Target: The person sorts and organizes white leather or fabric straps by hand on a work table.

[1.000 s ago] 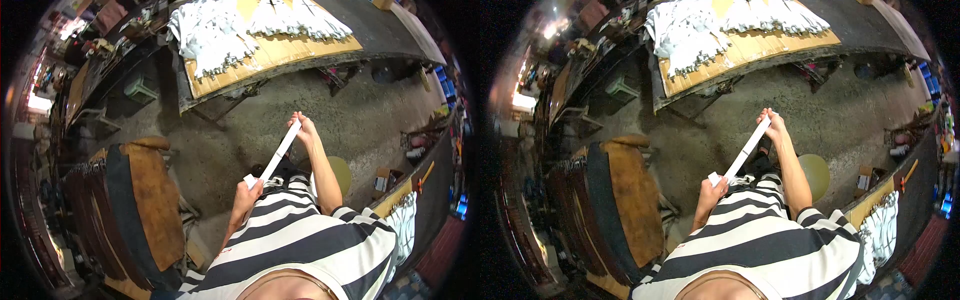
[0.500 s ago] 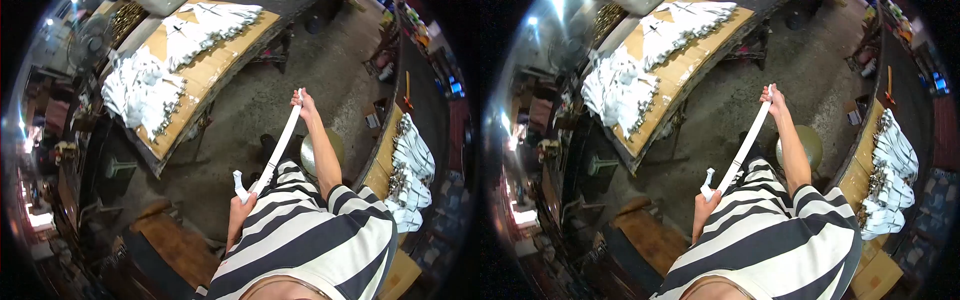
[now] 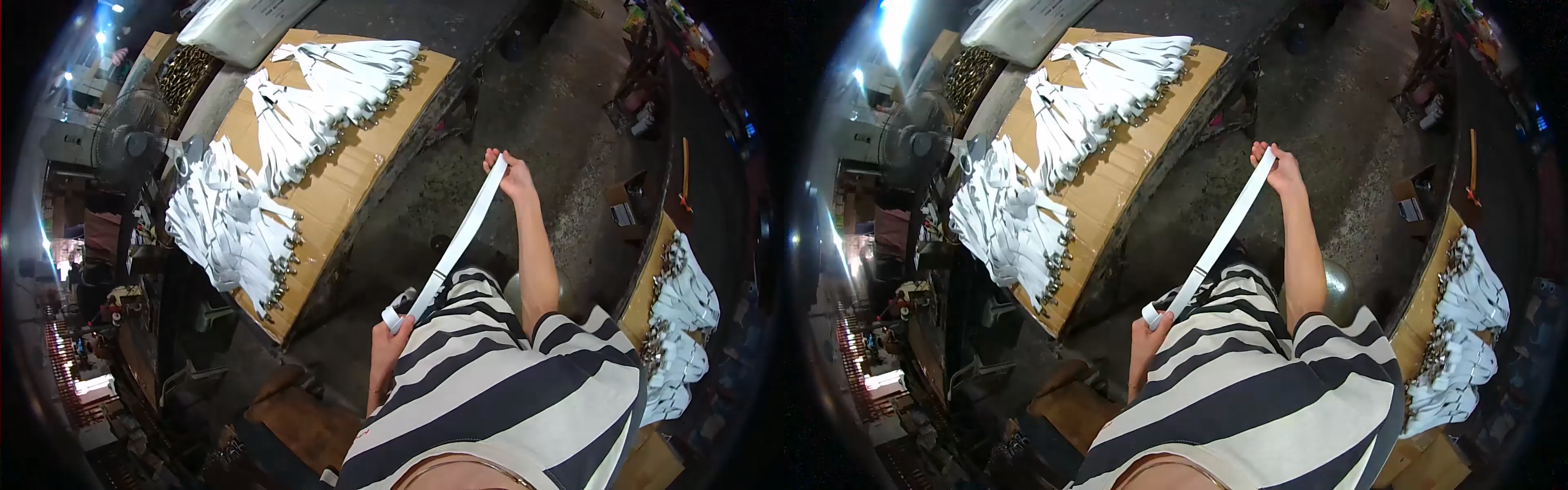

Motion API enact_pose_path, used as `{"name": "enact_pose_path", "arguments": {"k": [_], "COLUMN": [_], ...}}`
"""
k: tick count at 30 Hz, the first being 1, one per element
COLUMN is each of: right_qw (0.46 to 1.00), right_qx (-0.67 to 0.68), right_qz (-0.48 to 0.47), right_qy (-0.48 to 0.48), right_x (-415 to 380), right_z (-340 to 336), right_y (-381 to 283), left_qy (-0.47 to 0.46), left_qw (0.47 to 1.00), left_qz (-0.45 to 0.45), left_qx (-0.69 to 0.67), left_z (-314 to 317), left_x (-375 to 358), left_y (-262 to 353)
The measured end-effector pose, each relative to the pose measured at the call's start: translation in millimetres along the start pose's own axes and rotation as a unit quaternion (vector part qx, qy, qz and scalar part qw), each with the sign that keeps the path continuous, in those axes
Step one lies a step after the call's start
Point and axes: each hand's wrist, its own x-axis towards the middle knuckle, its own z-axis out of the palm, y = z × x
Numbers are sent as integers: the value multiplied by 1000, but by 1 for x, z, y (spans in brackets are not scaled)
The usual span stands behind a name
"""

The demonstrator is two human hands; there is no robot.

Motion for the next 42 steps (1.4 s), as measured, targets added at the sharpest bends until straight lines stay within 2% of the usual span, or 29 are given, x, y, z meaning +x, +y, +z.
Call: {"name": "enact_pose_path", "arguments": {"k": [2,6,11,13,14,16,17,19,20,23,25,26,29,30,31,33,34,37,40,42], "right_qw": [998,996,998,986,987,949,949,991,995,995,994,991,991,994,995,991,994,999,997,994], "right_qx": [55,-42,-8,-148,-146,-300,-299,-104,-3,-72,-30,12,-11,-64,-63,-127,-108,-36,-43,-37], "right_qz": [16,65,62,13,16,27,27,58,93,59,100,134,124,80,78,3,-4,14,44,75], "right_qy": [18,-35,-24,-70,-69,-96,-98,-59,-34,-46,-33,-20,-40,-22,-22,-45,14,34,49,74], "right_x": [23,61,90,90,88,85,91,98,97,92,93,97,109,104,114,137,140,152,163,154], "right_z": [2,11,30,42,49,62,61,62,66,83,89,91,89,97,81,51,47,20,-1,9], "right_y": [-9,-27,-34,-33,-32,-31,-24,-5,1,8,1,-4,-11,-5,-1,9,14,18,12,4], "left_qy": [-17,19,15,-5,-13,0,13,19,40,88,95,61,85,85,85,85,90,92,72,41], "left_qw": [996,995,994,996,996,992,987,984,987,989,982,981,986,987,987,989,991,992,992,991], "left_qz": [-66,-67,-85,-80,-72,-104,-132,-134,-127,-115,-145,-154,-115,-113,-109,-100,-82,-79,-91,-97], "left_qx": [-49,-65,-68,-43,-59,-74,-94,-114,-87,-35,-75,-104,-81,-80,-76,-75,-60,-40,-48,-82], "left_z": [0,4,6,6,1,-9,-13,-13,-10,2,8,10,27,26,25,28,30,30,30,24], "left_x": [25,62,82,86,86,83,82,89,94,102,102,103,109,110,110,112,113,110,108,105], "left_y": [14,22,34,20,18,22,23,5,5,-20,-28,-28,-32,-34,-35,-35,-42,-46,-35,-18]}}
